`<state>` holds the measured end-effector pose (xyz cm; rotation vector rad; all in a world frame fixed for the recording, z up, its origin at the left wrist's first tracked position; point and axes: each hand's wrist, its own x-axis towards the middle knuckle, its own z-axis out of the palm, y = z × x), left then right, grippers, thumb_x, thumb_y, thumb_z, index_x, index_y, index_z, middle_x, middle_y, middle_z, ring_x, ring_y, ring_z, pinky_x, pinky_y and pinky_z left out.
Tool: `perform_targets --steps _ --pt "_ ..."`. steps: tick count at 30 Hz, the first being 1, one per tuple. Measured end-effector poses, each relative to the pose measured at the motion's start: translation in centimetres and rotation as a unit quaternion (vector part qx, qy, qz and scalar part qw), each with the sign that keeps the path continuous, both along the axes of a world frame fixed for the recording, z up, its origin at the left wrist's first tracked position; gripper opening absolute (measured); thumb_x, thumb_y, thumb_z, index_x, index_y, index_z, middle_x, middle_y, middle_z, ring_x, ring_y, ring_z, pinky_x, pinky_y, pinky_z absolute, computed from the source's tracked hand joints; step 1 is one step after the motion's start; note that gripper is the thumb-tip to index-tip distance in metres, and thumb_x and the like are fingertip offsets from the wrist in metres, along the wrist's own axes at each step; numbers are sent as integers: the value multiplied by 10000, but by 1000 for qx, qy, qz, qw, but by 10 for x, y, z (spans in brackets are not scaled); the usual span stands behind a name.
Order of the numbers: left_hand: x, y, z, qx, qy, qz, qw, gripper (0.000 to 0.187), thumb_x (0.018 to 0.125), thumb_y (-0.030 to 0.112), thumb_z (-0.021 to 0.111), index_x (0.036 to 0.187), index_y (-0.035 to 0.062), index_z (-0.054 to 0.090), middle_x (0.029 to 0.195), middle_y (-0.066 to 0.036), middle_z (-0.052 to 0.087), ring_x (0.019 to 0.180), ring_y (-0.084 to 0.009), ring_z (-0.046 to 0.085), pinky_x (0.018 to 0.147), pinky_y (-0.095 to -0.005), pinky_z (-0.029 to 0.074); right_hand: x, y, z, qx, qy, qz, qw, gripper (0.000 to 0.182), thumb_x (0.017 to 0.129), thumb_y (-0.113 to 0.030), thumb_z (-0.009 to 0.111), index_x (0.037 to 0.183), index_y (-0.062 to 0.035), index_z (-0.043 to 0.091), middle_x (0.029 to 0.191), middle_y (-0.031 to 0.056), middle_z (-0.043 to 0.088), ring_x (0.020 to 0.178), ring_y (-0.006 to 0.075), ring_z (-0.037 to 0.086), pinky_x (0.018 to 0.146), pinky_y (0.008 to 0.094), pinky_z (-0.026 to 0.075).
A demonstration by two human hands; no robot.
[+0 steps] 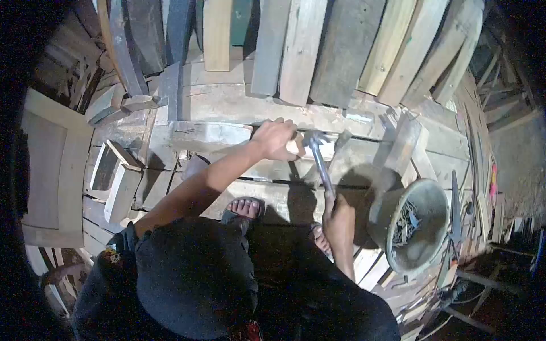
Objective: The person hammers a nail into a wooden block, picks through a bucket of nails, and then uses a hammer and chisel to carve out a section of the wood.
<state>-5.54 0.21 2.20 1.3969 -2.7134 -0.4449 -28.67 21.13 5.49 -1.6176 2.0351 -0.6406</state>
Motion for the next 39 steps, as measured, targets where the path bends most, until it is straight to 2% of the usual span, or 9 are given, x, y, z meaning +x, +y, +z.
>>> perform_targets --steps 6,9,11,15,25,30,33,36,39 --pt "-7 10 -22 -39 -28 -10 999 685 734 621 782 1097 44 715 1185 -157 707 1106 -333 693 921 -458 595 -40 -2 85 -358 78 -45 929 398 1147 -299 517 917 19 580 706 81 515 548 184 449 523 362 378" --pt "-11 8 -25 -22 -63 17 998 740 757 626 778 1185 29 694 1185 -170 710 1140 -330 692 934 -450 592 -38 -7 94 -382 -184 -166 891 667 1092 -675 430 852 -60 523 742 -9 481 587 72 414 523 221 327" --pt "-10 11 -7 9 -62 17 998 761 753 630 782 1203 23 691 1201 -177 708 1154 -339 690 950 -454 589 -35 -8 27 -451 -156 -219 851 624 1130 -578 449 800 -51 500 717 21 481 623 125 475 572 258 359" --pt "-4 16 -9 -10 17 21 1000 756 732 632 804 1165 19 718 1200 -188 718 1168 -353 685 981 -461 581 -13 10 -29 56 65 -51 995 422 1104 -372 531 1063 22 674 864 368 654 914 593 625 777 604 512" --pt "-5 13 -15 9 10 18 1000 647 665 509 824 1089 25 747 1133 -194 733 1096 -371 713 922 -495 594 -58 -16 99 -371 -139 -132 909 518 1167 -482 402 869 -76 524 666 -25 424 511 107 372 476 284 305" --pt "-6 10 -17 -3 16 18 1000 629 690 535 828 1080 52 731 1148 -173 723 1109 -375 693 949 -478 581 -81 -2 -64 -429 -70 -127 892 427 1153 -412 448 956 -46 547 773 90 577 573 224 519 521 357 409" --pt "-4 16 -13 -2 9 22 1000 745 703 571 845 1204 41 691 1201 -170 718 1198 -357 664 991 -480 562 -27 19 -48 37 110 -27 993 422 1115 -365 539 1068 38 653 867 321 698 759 503 690 665 513 515" --pt "-5 10 -12 0 -17 20 1000 786 698 595 851 1214 26 682 1237 -172 709 1193 -357 667 987 -483 567 -30 14 -17 20 28 -54 998 455 1119 -340 533 1044 82 683 917 401 663 947 548 688 772 531 534" --pt "-4 11 -13 -10 25 22 999 776 706 586 852 1195 4 696 1159 -189 732 1167 -363 675 981 -498 563 -50 10 5 -56 -49 -99 992 451 1150 -329 504 934 44 637 691 164 589 631 254 608 605 424 461"
